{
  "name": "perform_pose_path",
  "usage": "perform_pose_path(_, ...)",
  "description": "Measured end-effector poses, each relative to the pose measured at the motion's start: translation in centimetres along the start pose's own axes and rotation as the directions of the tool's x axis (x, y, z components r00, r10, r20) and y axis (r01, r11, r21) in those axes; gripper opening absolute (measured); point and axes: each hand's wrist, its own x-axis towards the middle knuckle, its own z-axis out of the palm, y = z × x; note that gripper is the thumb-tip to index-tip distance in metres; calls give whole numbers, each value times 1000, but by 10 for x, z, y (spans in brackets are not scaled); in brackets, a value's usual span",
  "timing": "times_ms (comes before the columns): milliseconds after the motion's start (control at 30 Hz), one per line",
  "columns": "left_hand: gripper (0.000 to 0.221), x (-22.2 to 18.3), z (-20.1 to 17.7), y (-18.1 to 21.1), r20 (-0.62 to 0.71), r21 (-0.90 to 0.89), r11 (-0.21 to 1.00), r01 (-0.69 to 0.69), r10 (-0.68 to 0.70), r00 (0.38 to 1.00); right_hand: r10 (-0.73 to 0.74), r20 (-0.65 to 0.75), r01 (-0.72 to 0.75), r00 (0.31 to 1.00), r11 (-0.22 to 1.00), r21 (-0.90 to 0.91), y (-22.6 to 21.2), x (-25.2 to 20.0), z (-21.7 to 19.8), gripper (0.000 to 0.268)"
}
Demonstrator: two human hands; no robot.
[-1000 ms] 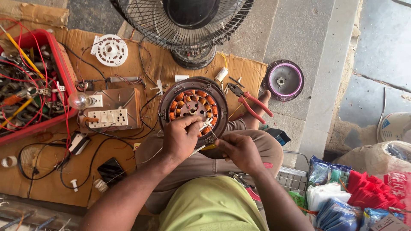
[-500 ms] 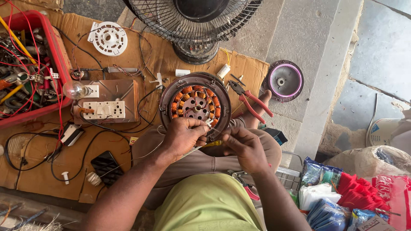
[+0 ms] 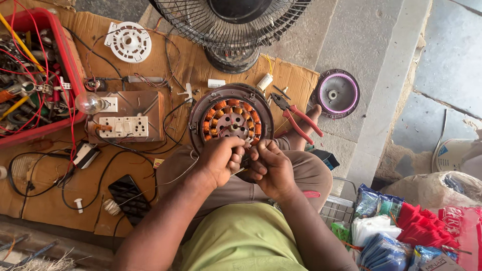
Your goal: The person is repairing an electrical motor stator. They are sitting on the floor, using a soldering iron to connect wires to the copper windings of the stator. They also use pliers to cut and manipulate the wires.
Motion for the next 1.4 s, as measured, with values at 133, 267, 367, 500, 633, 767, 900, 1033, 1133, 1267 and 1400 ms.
perform_pose_path(133, 5, 10, 3, -4, -34, -218, 975, -38, 31, 999, -37, -84, 29, 996, 995, -94, 8, -6, 6, 5)
perform_pose_path(267, 3, 16, 7, -9, -42, -309, 947, -89, 79, 996, -74, -69, 65, 995, 990, -122, 5, -9, 8, 5)
perform_pose_path(367, 6, 16, 7, -15, -20, -376, 924, -77, 75, 997, -58, -40, 52, 998, 991, -124, 6, -12, 3, 4)
perform_pose_path(500, 6, 15, 9, -15, -16, -417, 905, -81, 82, 996, -56, -29, 52, 998, 990, -134, 4, -13, -1, 3)
perform_pose_path(633, 7, 15, 6, -17, -1, -448, 891, -73, 81, 997, -39, -10, 37, 999, 994, -107, 4, -17, -1, 3)
perform_pose_path(767, 9, 28, -1, -21, 19, -474, 879, -49, 66, 998, -29, -7, 28, 1000, 995, -92, 2, -17, -6, 3)
perform_pose_path(900, 6, 39, -4, -22, 102, -438, 897, -61, 117, 988, -31, 13, 33, 999, 991, -133, -2, -19, -8, 5)
perform_pose_path(1033, 13, 28, -6, -17, 70, -361, 933, -9, 37, 997, -123, -26, 112, 992, 959, -260, -3, -18, 1, 5)
perform_pose_path(1133, 16, 23, -5, -14, 107, -331, 943, 13, 24, 994, -260, -66, 213, 963, 890, -403, -5, -14, -1, 14)
perform_pose_path(1267, 17, 15, -4, -14, 107, -347, 937, 26, 12, 994, -426, -145, 228, 893, 706, -670, -11, -18, -6, 25)
perform_pose_path(1400, 17, 10, -3, -13, 149, -326, 945, 19, 32, 988, -350, -208, 30, 913, 568, -823, -18, -29, -4, 21)
